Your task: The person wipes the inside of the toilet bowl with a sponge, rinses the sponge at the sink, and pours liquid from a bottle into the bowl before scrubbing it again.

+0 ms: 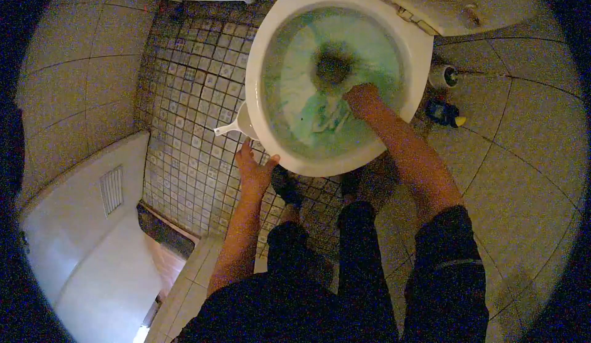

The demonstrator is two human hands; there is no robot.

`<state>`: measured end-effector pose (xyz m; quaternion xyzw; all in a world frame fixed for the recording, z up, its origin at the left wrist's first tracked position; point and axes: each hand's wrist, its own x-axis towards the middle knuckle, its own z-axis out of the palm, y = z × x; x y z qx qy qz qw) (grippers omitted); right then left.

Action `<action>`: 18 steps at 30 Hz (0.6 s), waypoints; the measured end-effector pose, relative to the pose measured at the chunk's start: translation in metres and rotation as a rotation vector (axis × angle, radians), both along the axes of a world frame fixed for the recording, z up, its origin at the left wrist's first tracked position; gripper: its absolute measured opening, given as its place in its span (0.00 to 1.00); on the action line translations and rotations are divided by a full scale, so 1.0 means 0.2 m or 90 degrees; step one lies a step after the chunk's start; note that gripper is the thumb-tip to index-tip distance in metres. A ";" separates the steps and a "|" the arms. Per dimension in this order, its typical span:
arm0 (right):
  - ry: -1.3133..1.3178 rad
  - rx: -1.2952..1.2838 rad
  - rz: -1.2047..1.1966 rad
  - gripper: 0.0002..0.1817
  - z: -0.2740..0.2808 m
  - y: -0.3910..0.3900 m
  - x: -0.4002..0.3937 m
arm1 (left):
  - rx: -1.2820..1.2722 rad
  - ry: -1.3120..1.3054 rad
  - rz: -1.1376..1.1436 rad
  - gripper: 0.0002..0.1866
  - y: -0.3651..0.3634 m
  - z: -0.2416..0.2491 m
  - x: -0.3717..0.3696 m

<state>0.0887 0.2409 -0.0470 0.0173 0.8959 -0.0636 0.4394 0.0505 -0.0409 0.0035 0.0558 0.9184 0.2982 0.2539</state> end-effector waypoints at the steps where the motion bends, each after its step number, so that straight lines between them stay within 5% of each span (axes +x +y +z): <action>1: -0.035 0.026 -0.002 0.28 0.02 0.00 -0.01 | 0.016 0.005 -0.001 0.44 0.01 0.01 0.00; 2: -0.035 0.032 0.002 0.28 0.04 -0.06 0.00 | 0.021 0.004 0.004 0.44 0.01 -0.01 0.01; 4: 0.062 -0.229 0.039 0.20 0.13 -0.22 0.05 | 0.031 -0.004 0.035 0.44 0.01 -0.03 0.03; 8: 0.039 -0.230 -0.008 0.27 0.01 -0.08 0.07 | -0.003 0.010 0.029 0.44 0.02 0.00 0.02; 10: -0.078 0.021 0.014 0.27 0.01 0.01 0.02 | -0.002 0.001 0.008 0.44 0.03 0.02 0.00; 11: -0.079 0.022 0.016 0.27 0.00 -0.04 0.03 | -0.001 0.000 0.010 0.44 0.02 0.01 0.00; 16: 0.203 -0.361 -0.134 0.17 0.05 -0.26 0.12 | 0.032 -0.018 0.033 0.44 0.01 -0.01 0.02; 18: 0.071 -0.224 -0.061 0.19 0.00 -0.03 0.08 | 0.039 0.019 0.004 0.44 0.00 -0.02 0.01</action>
